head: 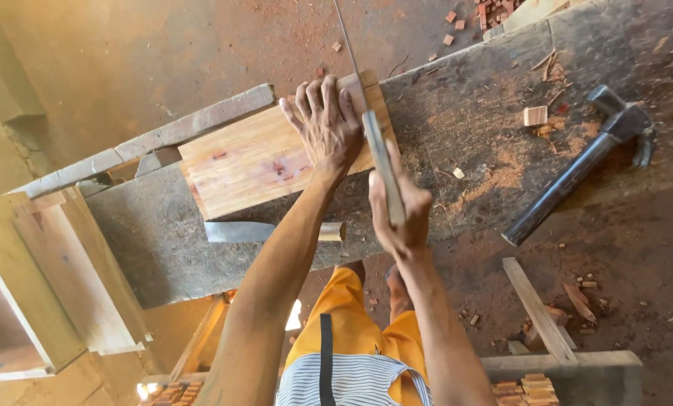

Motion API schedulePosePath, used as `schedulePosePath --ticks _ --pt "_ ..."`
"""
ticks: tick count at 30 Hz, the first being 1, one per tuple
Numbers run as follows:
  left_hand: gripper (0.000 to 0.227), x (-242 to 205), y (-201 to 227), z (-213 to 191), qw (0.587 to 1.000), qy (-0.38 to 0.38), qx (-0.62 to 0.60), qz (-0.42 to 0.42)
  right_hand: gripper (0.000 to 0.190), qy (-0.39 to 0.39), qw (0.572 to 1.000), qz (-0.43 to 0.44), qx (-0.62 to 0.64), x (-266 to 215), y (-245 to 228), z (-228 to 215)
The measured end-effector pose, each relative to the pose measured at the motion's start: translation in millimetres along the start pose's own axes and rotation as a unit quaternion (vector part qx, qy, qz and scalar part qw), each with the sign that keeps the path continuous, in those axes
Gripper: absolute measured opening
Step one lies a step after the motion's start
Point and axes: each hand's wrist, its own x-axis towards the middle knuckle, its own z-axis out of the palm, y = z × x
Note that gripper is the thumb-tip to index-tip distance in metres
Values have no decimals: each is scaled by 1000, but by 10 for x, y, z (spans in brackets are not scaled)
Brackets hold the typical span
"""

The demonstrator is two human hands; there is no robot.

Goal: Shaping and cutting wooden boards using a saw, hammer, and chisel in a workshop.

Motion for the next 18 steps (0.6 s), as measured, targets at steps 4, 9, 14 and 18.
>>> schedulePosePath --ticks 4,9,14,18 --pt "33 30 5 -8 1000 -9 2 -3 43 4 923 142 357 -1142 -752 -580" --pt "33 17 -29 20 1000 -18 6 2 60 -66 967 191 -155 -1818 -696 -944" --pt "35 62 -25 21 1000 -15 9 8 49 9 997 79 2 45 20 46" --pt "34 97 4 43 1000 -31 -3 -5 51 12 995 100 -25 -178 -366 -186"
